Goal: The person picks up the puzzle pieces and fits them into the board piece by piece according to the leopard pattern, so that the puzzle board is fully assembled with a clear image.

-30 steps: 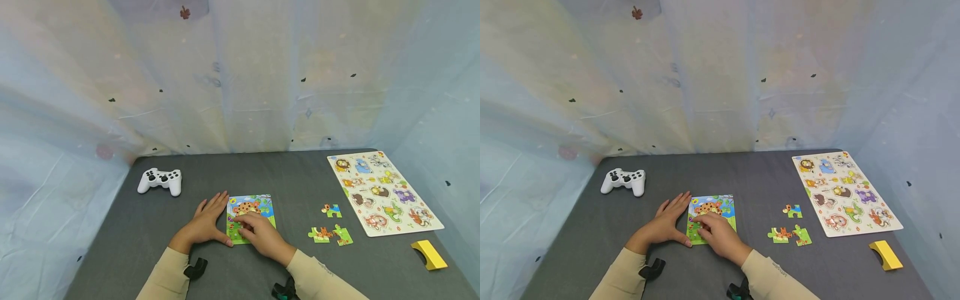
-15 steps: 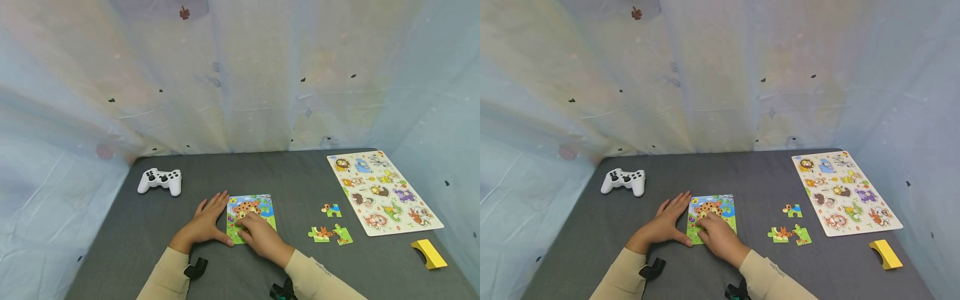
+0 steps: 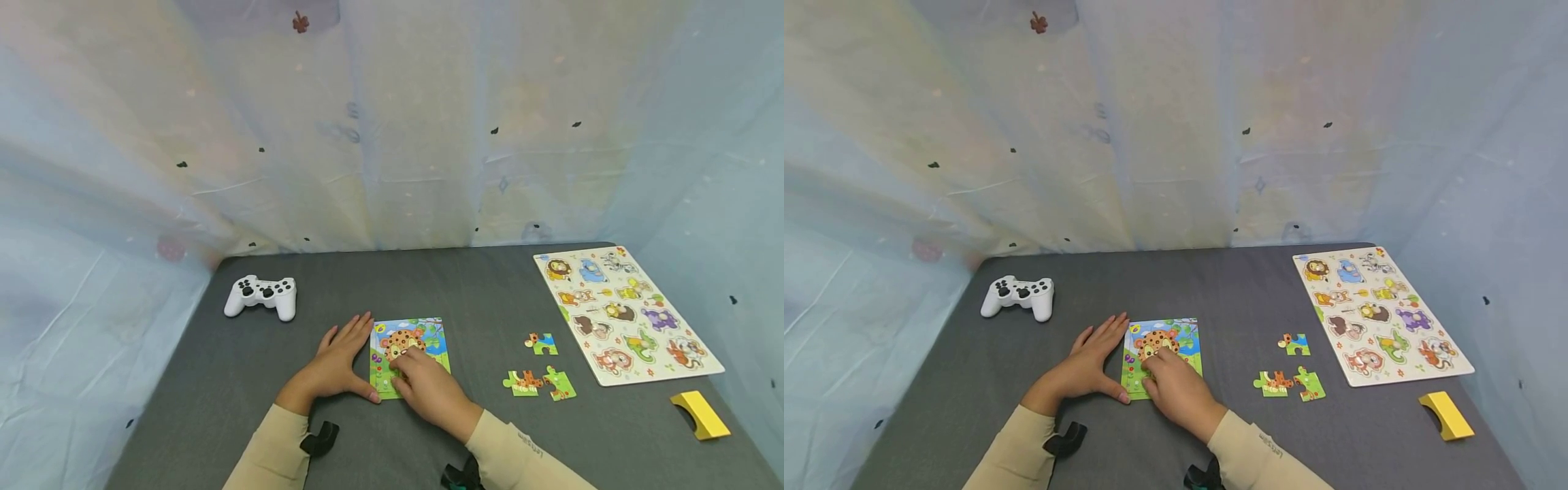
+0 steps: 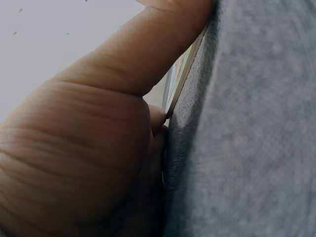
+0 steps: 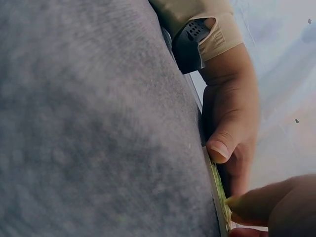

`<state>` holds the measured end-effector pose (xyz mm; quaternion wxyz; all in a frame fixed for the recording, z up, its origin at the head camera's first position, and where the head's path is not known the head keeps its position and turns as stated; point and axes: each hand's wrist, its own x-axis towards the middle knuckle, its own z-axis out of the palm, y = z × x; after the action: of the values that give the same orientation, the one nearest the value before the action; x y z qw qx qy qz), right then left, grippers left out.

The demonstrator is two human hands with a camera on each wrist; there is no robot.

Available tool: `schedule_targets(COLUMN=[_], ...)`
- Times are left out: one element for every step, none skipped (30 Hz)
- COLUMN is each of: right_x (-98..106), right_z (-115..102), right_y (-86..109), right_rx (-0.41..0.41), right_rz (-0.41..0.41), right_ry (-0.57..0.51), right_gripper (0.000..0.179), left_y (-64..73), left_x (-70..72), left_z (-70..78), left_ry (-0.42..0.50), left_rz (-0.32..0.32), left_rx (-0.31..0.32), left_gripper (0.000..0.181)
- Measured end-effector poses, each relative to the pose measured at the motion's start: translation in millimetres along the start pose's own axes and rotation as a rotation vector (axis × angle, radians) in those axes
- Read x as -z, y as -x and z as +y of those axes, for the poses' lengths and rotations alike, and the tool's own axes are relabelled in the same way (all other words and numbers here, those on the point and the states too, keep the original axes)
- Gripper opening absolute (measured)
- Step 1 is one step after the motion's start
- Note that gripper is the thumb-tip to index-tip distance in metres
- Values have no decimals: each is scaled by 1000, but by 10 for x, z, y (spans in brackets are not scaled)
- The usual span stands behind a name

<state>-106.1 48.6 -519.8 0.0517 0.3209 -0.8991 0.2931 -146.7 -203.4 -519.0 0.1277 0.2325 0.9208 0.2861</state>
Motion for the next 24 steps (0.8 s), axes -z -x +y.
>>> schedule_targets(right_x=[4, 7, 11, 15, 20, 20, 24, 24, 25, 26, 28, 30, 33, 34, 37, 40, 45, 52, 62, 73, 85, 100, 113, 128], right_z=[-2, -4, -7, -10, -13, -13, -15, -19, -22, -27, -32, -39, -48, -55, -61, -66, -70, -72, -73, -71, -66, -60, -50, -39], right_y=[3, 7, 8, 9, 9, 8, 6, 4, 1, -2, -5, -7, -8, -8, -7, -6, -3, 2, 7, 16, 25, 37, 50, 61], right_rx=[4, 8, 13, 17, 25, 33, 42, 48, 56, 61, 63, 65, 64, 62, 60, 54, 48, 47, 44, 43, 42, 40, 40, 41], right_rz=[-5, -15, -26, -39, -50, -60, -68, -76, -82, -85, -88, -89, -92, -96, -98, -100, -101, -100, -102, -104, -108, -112, -116, -119], right_ry=[1, 5, 9, 11, 15, 23, 28, 35, 39, 43, 46, 48, 44, 33, 22, 6, -13, -36, -62, -91, -120, -155, -193, -231], right_gripper=[16, 18, 20, 22, 23, 25, 27, 28, 29, 29, 30, 30, 30, 30, 29, 30, 29, 29, 30, 30, 31, 32, 32, 34], left_y=[1, 1, 1, 0, 0, 0, -1, -1, -2, -3, -7, -9, -11, -11, -11, -11, -11, -8, -7, -6, -6, -6, -6, -6], left_x=[0, -1, -1, -2, -3, -4, -6, -7, -8, -7, -9, -11, -12, -10, -7, -5, -3, 1, 5, 6, 6, 5, 4, 3], left_z=[0, 0, 0, -2, -5, -8, -12, -16, -19, -21, -25, -29, -32, -28, -24, -19, -14, -7, 1, 3, 4, 5, 6, 6], left_ry=[-2, -1, 1, 1, 2, 2, 3, 4, 4, 3, 1, 0, 1, 3, 6, 10, 12, 13, 14, 15, 13, 13, 11, 11], left_rz=[-1, -1, -1, 0, 0, 1, 2, 3, 2, 3, 3, 3, 3, 2, 0, -1, -2, -4, -4, -4, -4, -5, -4, -3], left_rx=[-1, -2, -4, -5, -6, -7, -7, -8, -8, -7, -8, -9, -9, -8, -7, -6, -5, -3, 0, 1, 2, 4, 5, 5], left_gripper=[149, 149, 149, 149, 149, 149, 150, 150, 150, 150, 150, 149, 149, 149, 149, 149, 149, 150, 150, 150, 149, 149, 149, 149])
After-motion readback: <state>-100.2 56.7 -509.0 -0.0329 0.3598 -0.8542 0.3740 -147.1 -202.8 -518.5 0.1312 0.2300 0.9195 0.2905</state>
